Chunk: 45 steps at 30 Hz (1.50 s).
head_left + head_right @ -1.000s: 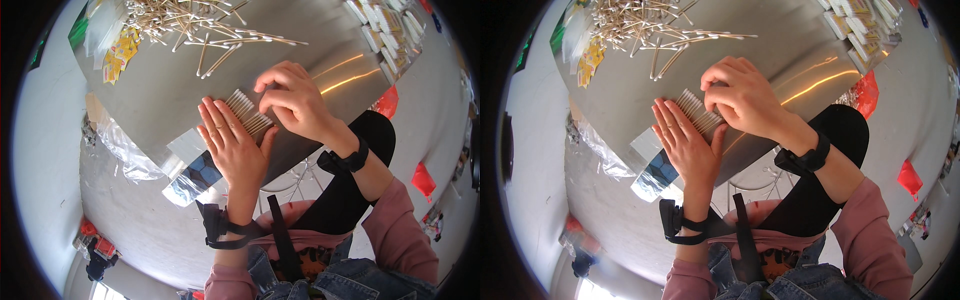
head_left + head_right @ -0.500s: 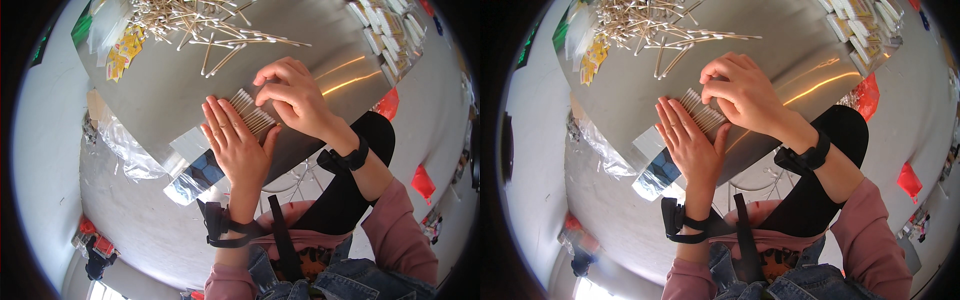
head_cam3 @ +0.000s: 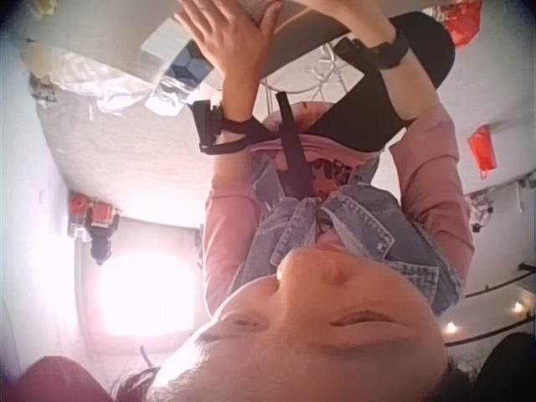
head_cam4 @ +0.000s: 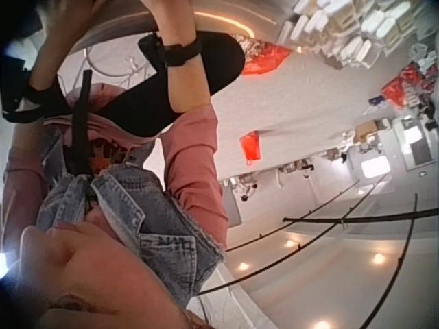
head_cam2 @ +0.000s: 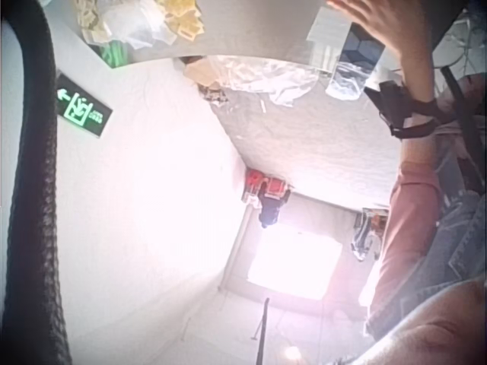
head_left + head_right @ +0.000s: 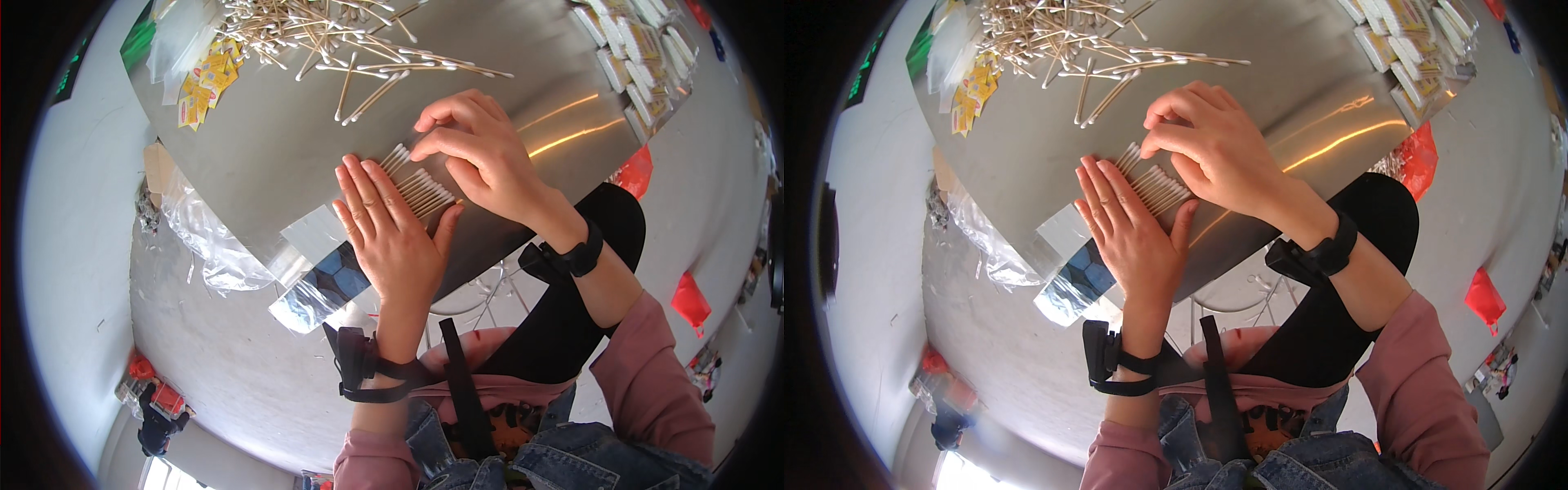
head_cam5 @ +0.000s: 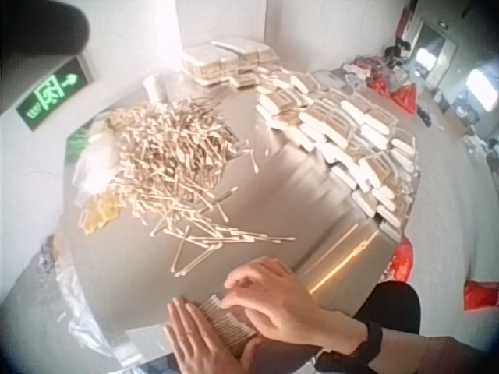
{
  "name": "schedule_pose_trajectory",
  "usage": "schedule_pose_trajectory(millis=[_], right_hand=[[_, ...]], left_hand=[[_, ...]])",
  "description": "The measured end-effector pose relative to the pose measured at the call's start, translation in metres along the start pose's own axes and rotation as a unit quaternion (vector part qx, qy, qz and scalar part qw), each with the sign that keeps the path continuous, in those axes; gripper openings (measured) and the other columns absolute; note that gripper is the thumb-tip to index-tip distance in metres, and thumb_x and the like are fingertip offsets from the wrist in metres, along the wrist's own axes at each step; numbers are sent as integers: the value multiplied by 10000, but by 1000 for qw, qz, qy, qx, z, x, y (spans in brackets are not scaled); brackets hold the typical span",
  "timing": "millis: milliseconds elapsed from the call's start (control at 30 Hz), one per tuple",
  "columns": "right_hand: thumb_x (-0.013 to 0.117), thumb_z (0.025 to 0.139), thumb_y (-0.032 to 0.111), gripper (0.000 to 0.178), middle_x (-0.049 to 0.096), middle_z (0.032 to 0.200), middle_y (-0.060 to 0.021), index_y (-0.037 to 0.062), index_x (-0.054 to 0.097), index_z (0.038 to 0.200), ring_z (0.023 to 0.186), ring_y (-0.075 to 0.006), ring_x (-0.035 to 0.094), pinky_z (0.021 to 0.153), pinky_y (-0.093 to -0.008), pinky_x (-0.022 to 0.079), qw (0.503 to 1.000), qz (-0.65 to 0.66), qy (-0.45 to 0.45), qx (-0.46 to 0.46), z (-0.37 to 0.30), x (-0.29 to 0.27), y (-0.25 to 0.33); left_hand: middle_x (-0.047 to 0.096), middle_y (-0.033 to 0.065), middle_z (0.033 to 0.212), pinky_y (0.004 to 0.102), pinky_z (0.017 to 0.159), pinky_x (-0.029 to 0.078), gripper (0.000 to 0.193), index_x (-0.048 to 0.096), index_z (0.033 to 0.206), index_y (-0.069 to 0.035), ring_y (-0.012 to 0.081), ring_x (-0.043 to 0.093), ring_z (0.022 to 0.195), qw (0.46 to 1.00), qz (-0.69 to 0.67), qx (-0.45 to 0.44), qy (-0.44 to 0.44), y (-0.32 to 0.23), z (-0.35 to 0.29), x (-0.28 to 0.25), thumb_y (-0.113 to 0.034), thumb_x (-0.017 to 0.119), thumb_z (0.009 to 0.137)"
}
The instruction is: Manually counting and packaging cotton swabs into small plastic bags.
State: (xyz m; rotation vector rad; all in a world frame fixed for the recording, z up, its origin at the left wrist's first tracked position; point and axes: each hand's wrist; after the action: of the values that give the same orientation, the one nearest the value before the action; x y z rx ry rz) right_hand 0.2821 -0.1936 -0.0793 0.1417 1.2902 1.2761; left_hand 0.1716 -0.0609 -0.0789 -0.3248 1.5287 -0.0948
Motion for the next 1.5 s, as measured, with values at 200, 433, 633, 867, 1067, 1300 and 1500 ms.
schedule_pose_trajectory(millis=[200, 433, 633, 867, 1067, 1300, 1500], right_hand=[[644, 722, -47, 228, 602, 1036, 10, 139, 659, 853, 1006, -216, 564, 889, -372, 431, 999, -32, 12, -10, 2, 2, -2], [653, 737, -28, 201, 600, 1038, 10, 140, 661, 848, 1003, -217, 563, 888, -374, 429, 999, -32, 15, -17, 4, 1, 0], [662, 751, -14, 187, 602, 1030, 11, 141, 661, 855, 1000, -220, 567, 883, -377, 431, 999, -39, 11, -18, 5, 5, -2], [712, 786, 64, 111, 605, 1006, 16, 134, 627, 793, 967, -219, 583, 882, -383, 435, 999, -8, -35, -11, 16, 16, 0], [741, 787, 102, 121, 603, 1016, 4, 123, 626, 820, 1011, -233, 567, 879, -398, 448, 992, -102, -72, -21, 23, 10, -12], [726, 841, 107, 315, 620, 1184, -48, 97, 604, 1131, 1111, -300, 558, 937, -415, 452, 991, -25, -128, 19, 11, 8, 3], [598, 950, 112, 439, 479, 1435, -161, 45, 486, 1369, 1360, -347, 421, 1111, -454, 366, 994, 43, -74, 73, -12, 28, 38]], left_hand=[[216, 293, 1574, 543, 1186, 186, 1036, 189, 1515, 94, 418, 171, 1491, 1000, -3, 0, -2, 0, 0, 0, -684, 495, 903], [245, 308, 1558, 532, 1185, 197, 1030, 242, 1488, 119, 423, 203, 1482, 1000, 7, 2, -8, 0, 1, -2, -684, 499, 896], [206, 294, 1577, 537, 1190, 175, 1022, 188, 1515, 94, 416, 158, 1495, 1000, -9, -3, -2, 0, 0, -1, -670, 498, 911], [181, 292, 1587, 540, 1191, 160, 998, 187, 1517, 93, 416, 138, 1500, 1000, 1, 10, 9, 0, -2, -1, -640, 511, 921], [172, 254, 1608, 573, 1191, 73, 968, 195, 1527, 66, 407, 87, 1512, 999, -45, 5, 11, 4, -10, -5, -589, 559, 914], [257, 232, 1590, 576, 1190, 30, 876, 234, 1521, 60, 388, 141, 1509, 998, -35, 25, 48, 5, -38, -23, -554, 505, 957], [284, 228, 1576, 475, 1215, 106, 747, 215, 1529, 40, 311, 234, 1490, 837, -513, -127, -141, 5, -42, -33, -530, 279, 1052]])
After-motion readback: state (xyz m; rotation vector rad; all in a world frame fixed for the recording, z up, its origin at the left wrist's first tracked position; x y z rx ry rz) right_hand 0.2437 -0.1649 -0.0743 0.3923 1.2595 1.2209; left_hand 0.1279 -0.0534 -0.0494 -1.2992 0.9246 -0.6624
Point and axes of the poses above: each hand's wrist, its own z-axis towards the middle knuckle, its own x-axis out of the palm, y = z × x
